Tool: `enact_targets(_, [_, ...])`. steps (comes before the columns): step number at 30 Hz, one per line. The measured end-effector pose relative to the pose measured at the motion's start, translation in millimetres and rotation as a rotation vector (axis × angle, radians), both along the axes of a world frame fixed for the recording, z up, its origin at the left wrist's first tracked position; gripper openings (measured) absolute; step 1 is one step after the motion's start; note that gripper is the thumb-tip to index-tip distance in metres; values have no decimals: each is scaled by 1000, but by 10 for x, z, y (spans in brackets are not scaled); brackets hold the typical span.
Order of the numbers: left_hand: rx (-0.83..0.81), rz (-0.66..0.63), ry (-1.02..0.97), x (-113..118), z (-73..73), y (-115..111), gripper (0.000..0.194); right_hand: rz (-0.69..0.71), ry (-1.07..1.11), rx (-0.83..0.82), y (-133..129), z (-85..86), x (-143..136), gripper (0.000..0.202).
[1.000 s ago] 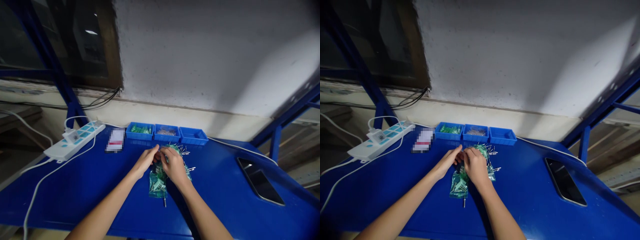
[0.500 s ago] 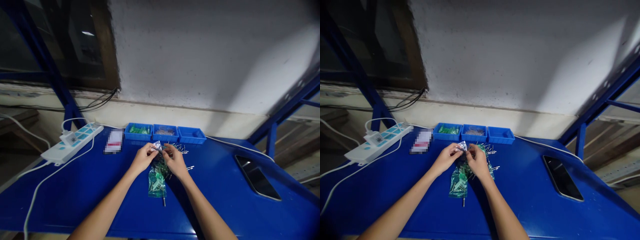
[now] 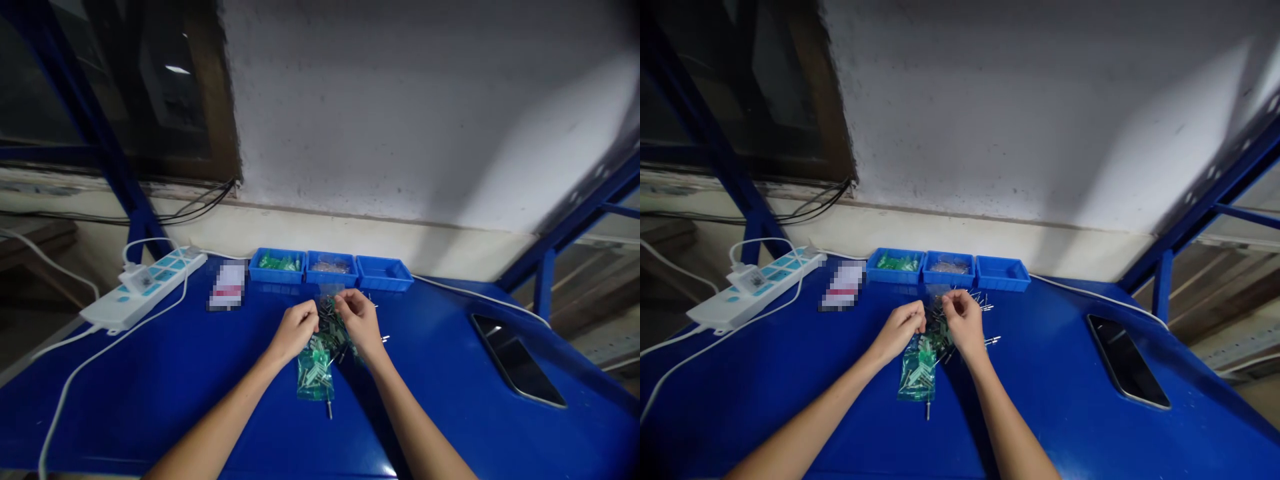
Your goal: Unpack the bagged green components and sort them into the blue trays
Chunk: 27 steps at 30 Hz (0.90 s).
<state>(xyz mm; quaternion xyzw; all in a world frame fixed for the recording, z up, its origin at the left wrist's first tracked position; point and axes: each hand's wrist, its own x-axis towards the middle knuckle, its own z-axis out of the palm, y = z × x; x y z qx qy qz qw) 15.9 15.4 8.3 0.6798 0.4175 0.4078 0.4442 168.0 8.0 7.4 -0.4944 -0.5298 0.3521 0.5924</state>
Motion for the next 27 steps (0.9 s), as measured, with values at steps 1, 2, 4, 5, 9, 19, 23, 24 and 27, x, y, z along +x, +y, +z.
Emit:
enact_targets(1, [-39, -20, -50, 16, 9, -8, 10, 4, -2, 19, -4, -4, -7, 18])
enact_targets(2, [-93, -41, -112, 25, 18, -10, 10, 9, -4, 39, -11, -5, -15, 17])
enact_targets(4, [-238, -62, -252, 24, 36, 3, 19, 29, -24, 87, -33, 5, -28, 12])
enact_targets(5, [-315, -64, -311, 15, 45, 14, 21, 40, -48, 117, -48, 15, -32, 9])
enact_targets(9, [-408, -35, -381, -27, 79, 42, 33, 69, -255, 245, -117, 74, -51, 11])
enact_targets(19, [35, 95, -175, -73, 97, 92, 16, 56, -181, -45, -87, 86, -76, 32])
enact_targets(23, [167, 38, -76, -71, 112, 65, 14, 149, 88, -180, -73, 99, -65, 43])
enact_targets(24, [190, 30, -69, -69, 112, 60, 16, 177, 135, -198, -73, 102, -70, 38])
enact_targets(27, [208, 24, -62, -67, 109, 55, 24, 236, 215, -225, -73, 93, -97, 28])
